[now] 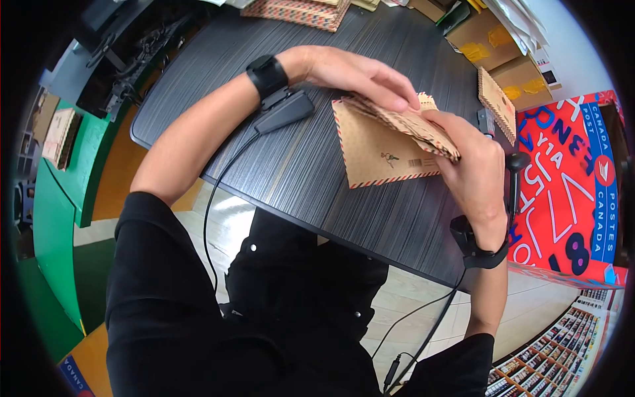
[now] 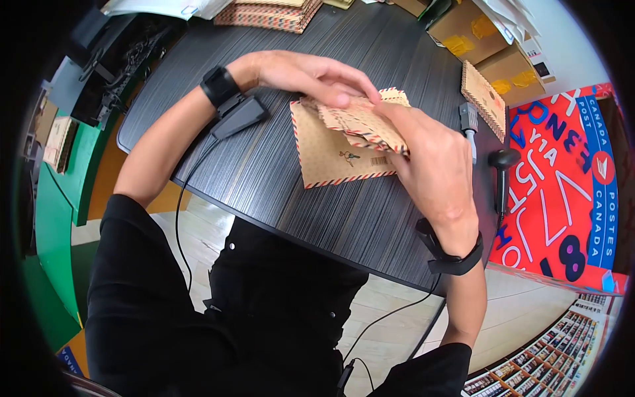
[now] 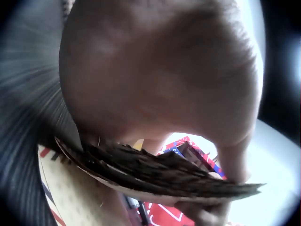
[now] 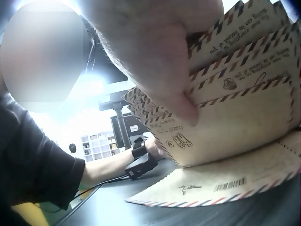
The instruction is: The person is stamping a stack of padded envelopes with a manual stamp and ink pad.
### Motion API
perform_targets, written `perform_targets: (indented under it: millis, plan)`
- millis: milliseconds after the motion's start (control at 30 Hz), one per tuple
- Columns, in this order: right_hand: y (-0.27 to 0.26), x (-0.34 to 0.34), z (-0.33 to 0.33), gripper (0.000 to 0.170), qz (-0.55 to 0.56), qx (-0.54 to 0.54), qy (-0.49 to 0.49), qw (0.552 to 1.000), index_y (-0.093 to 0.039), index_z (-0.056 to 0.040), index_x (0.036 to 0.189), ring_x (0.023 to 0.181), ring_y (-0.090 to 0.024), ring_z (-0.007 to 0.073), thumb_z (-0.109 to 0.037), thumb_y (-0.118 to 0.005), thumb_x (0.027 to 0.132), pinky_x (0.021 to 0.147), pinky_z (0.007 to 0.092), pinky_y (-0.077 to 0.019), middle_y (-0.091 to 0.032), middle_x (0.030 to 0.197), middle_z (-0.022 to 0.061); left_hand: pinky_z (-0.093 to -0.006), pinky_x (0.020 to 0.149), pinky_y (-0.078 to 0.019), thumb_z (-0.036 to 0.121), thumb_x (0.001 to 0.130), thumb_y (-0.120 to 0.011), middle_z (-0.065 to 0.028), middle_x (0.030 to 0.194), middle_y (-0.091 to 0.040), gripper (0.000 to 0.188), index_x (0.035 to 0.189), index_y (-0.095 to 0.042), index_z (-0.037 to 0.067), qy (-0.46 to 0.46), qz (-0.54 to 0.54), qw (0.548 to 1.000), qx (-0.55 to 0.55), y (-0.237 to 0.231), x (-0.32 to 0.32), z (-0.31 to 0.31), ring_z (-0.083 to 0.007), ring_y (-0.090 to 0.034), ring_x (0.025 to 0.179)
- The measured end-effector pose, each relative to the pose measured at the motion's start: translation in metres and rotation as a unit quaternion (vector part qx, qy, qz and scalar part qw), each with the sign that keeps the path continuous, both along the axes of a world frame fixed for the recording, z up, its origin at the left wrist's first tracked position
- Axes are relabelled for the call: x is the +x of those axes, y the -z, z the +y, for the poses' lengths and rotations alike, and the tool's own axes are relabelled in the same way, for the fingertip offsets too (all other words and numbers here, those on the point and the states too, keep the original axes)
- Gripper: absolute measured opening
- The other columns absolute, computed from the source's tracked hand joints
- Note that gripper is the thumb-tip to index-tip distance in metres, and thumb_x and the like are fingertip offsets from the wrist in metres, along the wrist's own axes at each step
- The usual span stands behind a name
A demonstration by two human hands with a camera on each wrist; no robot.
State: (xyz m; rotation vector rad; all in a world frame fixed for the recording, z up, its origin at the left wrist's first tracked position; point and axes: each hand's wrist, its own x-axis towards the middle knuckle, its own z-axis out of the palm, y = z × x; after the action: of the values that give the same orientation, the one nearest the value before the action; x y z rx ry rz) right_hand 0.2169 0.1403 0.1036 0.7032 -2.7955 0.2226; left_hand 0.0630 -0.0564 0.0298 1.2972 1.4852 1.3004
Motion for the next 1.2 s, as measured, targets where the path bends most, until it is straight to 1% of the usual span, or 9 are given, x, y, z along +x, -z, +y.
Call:
perform_targets:
  millis: [167, 267, 300, 367, 567, 700, 800, 1067, 1200]
  plan:
    - [-0.004, -0.007, 0.004, 0.04, 0.041, -0.038, -0.013, 0.998, -0.062, -0.01, 0.11, 0.083, -0.065, 0.0348, -0.001, -0.068, 0.072, 0.069, 0.0368, -0.0526, -0.066, 0.092, 0.016, -0.0321, 0.104, -0.0393, 0.026, 0.083, -0.071, -0.0134, 0.132, -0.053, 0.064, 0.137, -0.044, 0.004, 0.03, 0.2, 0.979, 0.014, -0.028, 0.015, -0.011, -0.0203, -0.051, 0.12]
    - [-0.014, -0.017, 0.008, 0.033, -0.05, -0.04, 0.033, 0.997, -0.061, -0.0091, 0.107, 0.084, -0.064, 0.035, -0.004, -0.068, 0.076, 0.07, 0.0368, -0.051, -0.066, 0.094, 0.0154, -0.0315, 0.101, -0.0418, 0.022, 0.079, -0.075, -0.0143, 0.131, -0.054, 0.069, 0.138, -0.044, 0.005, -0.098, 0.319, 0.941, 0.045, -0.043, 0.046, -0.013, -0.0195, -0.054, 0.117]
    - [-0.015, -0.022, 0.007, 0.033, -0.044, -0.047, 0.04, 0.997, -0.061, -0.0091, 0.107, 0.084, -0.064, 0.035, -0.004, -0.068, 0.076, 0.07, 0.0368, -0.051, -0.066, 0.094, 0.0154, -0.0315, 0.101, -0.0418, 0.022, 0.079, -0.075, -0.0143, 0.131, -0.054, 0.069, 0.138, -0.044, 0.005, -0.089, 0.325, 0.941, 0.041, -0.042, 0.046, -0.012, -0.0195, -0.054, 0.117]
    - [-0.018, -0.035, 0.004, 0.03, 0.043, -0.048, -0.004, 0.998, -0.059, -0.007, 0.107, 0.089, -0.062, 0.0349, -0.008, -0.069, 0.078, 0.073, 0.0373, -0.0498, -0.065, 0.098, 0.0156, -0.0295, 0.083, -0.0495, 0.027, 0.084, -0.07, -0.0098, 0.104, -0.066, 0.05, 0.124, -0.055, 0.001, -0.244, 0.286, 0.927, 0.003, -0.025, 0.041, -0.008, -0.0137, -0.062, 0.093]
    - [-0.023, -0.027, 0.011, 0.033, 0.357, -0.073, -0.016, 0.931, -0.054, -0.0038, 0.109, 0.098, -0.059, 0.0328, -0.017, -0.069, 0.083, 0.082, 0.0382, -0.0471, -0.062, 0.106, 0.0149, -0.0285, 0.078, -0.0504, 0.03, 0.086, -0.069, -0.0092, 0.093, -0.068, 0.043, 0.112, -0.06, -0.004, -0.382, 0.155, 0.909, 0.064, -0.003, 0.011, -0.013, -0.013, -0.063, 0.085]
    - [0.015, -0.014, 0.03, 0.051, 0.093, -0.167, 0.16, 0.968, -0.053, 0.0019, 0.109, 0.102, -0.059, 0.0306, -0.032, -0.075, 0.078, 0.085, 0.0387, -0.0465, -0.061, 0.11, 0.017, -0.0281, 0.078, -0.0498, 0.03, 0.088, -0.066, -0.0108, 0.095, -0.068, 0.042, 0.108, -0.06, -0.006, -0.457, 0.117, 0.881, 0.04, 0.002, 0.007, -0.018, -0.0117, -0.062, 0.086]
    - [0.049, -0.016, 0.036, 0.07, -0.033, 0.023, 0.267, 0.963, -0.053, 0.0059, 0.108, 0.106, -0.058, 0.0322, -0.045, -0.08, 0.069, 0.09, 0.0383, -0.0454, -0.06, 0.111, 0.0217, -0.0274, 0.079, -0.0491, 0.031, 0.089, -0.065, -0.0116, 0.099, -0.067, 0.043, 0.11, -0.059, -0.007, -0.448, 0.106, 0.886, 0.06, 0.007, 0.003, -0.016, -0.0113, -0.061, 0.088]
    - [0.021, -0.042, 0.03, 0.094, -0.299, 0.005, 0.292, 0.909, -0.052, 0.0085, 0.112, 0.11, -0.053, 0.0368, -0.055, -0.086, 0.052, 0.093, 0.0397, -0.0447, -0.056, 0.111, 0.0258, -0.0266, 0.082, -0.0474, 0.032, 0.091, -0.063, -0.01, 0.107, -0.065, 0.045, 0.115, -0.057, -0.005, -0.404, 0.049, 0.907, 0.11, 0.005, 0.012, -0.014, -0.0101, -0.059, 0.093]
    - [0.034, -0.047, 0.042, 0.102, -0.217, 0.058, 0.295, 0.929, -0.051, 0.0145, 0.111, 0.111, -0.054, 0.0387, -0.056, -0.087, 0.047, 0.094, 0.0399, -0.0454, -0.055, 0.114, 0.032, -0.0265, 0.081, -0.0472, 0.032, 0.091, -0.062, -0.0088, 0.105, -0.065, 0.043, 0.113, -0.057, -0.005, -0.422, 0.069, 0.891, 0.155, 0.014, 0.013, -0.012, -0.0097, -0.058, 0.091]
